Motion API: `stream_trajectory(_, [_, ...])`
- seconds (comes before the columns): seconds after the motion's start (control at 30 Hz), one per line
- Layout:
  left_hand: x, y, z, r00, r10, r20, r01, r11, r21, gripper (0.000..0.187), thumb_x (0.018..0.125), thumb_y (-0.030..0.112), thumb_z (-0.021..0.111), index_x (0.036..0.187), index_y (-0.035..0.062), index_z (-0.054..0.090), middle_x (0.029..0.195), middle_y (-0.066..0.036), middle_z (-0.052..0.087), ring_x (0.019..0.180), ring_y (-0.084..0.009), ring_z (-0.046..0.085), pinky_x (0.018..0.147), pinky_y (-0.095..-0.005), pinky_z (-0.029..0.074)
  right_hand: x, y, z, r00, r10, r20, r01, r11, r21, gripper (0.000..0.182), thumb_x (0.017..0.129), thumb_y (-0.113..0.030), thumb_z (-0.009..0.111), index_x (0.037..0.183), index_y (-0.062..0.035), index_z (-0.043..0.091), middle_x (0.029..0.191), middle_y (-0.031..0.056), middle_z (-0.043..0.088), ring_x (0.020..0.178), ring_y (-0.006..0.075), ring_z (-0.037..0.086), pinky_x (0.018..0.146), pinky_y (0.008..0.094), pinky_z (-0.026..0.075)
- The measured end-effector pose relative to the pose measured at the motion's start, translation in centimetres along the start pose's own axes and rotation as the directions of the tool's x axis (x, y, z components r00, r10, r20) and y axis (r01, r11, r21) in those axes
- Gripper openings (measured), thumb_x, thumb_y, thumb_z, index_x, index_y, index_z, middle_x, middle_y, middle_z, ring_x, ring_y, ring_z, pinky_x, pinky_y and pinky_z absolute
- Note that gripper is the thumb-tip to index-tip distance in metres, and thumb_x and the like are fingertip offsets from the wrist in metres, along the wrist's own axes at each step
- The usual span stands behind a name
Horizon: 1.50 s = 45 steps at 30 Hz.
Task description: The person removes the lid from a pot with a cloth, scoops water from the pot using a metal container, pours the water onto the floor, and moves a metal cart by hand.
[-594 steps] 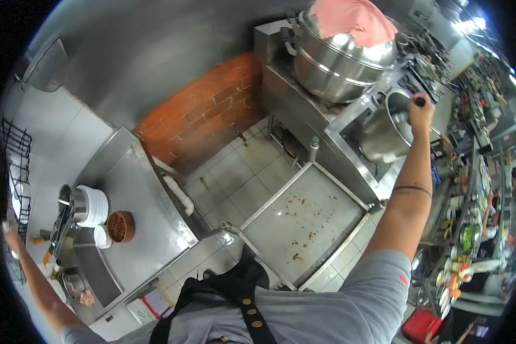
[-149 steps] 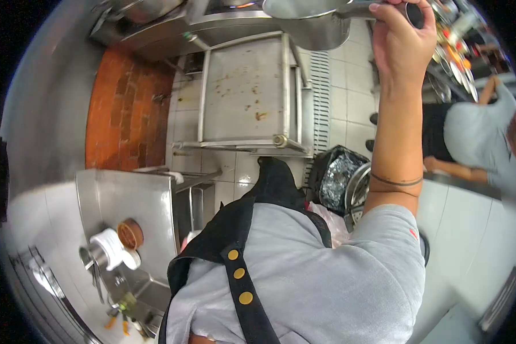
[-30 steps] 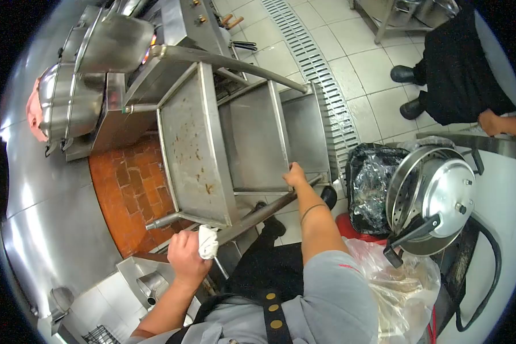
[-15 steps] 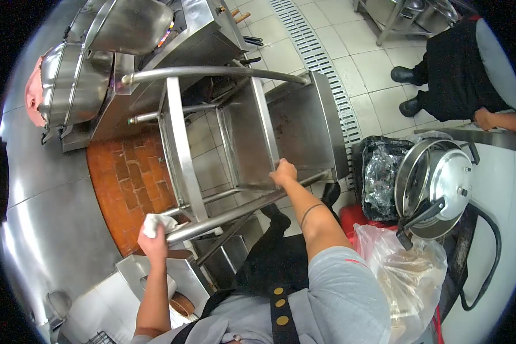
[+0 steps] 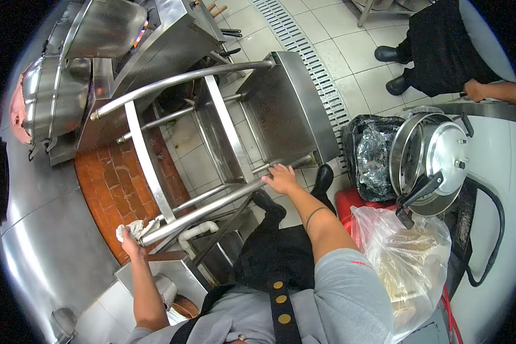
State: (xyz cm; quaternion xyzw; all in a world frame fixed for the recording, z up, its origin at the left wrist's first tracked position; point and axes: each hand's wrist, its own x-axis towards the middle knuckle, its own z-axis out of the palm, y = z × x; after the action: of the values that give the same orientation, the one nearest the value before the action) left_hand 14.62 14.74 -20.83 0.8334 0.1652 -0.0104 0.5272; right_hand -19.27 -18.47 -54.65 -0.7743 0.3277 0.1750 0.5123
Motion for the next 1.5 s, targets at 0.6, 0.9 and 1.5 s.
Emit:
stream_trajectory(0.6, [10.3, -2.2, -2.7, 0.983, -0.177, 0.037, 0.173, 0.98, 0.094, 0.034, 0.086, 0.02, 0.062, 0.111, -0.0019, 0.059, 0.1, -0.013, 0.068, 0.088, -0.0292, 0.069, 0.08, -0.044, 0.058, 9.7, -9.5, -4.8, 0.912, 0.172, 0.372, -0.109, 0.977, -0.185, 0.072, 0.077, -0.015, 0.06, 0.144, 0.0019, 0.04, 0.125, 0.023, 0.063, 0.121, 0.0339, 0.06, 0.098, 0.0424, 0.049])
stream_trajectory(0.9, [13.8, -4.8, -4.9, 0.988, -0.156, 0.019, 0.151, 0.973, 0.173, 0.034, 0.089, 0.019, 0.061, 0.118, 0.001, 0.056, 0.102, -0.013, 0.066, 0.09, -0.0283, 0.068, 0.078, -0.0443, 0.058, 8.7, -12.3, -6.0, 0.916, 0.282, 0.286, -0.19, 0.932, -0.31, 0.069, 0.083, -0.011, 0.062, 0.147, -0.0012, 0.038, 0.13, 0.0171, 0.061, 0.119, 0.031, 0.061, 0.091, 0.0408, 0.053])
stream_trajectory(1.5, [12.6, -5.1, -5.3, 0.985, -0.172, 0.014, 0.169, 0.978, 0.123, 0.04, 0.091, 0.019, 0.061, 0.126, 0.0028, 0.054, 0.108, -0.011, 0.066, 0.093, -0.0263, 0.067, 0.082, -0.042, 0.057, 6.4, 0.3, -8.2, 0.929, 0.341, -0.144, -0.356, 0.93, -0.094, 0.034, 0.083, -0.029, 0.06, 0.111, -0.0104, 0.069, 0.109, 0.016, 0.07, 0.107, 0.036, 0.065, 0.093, 0.045, 0.051])
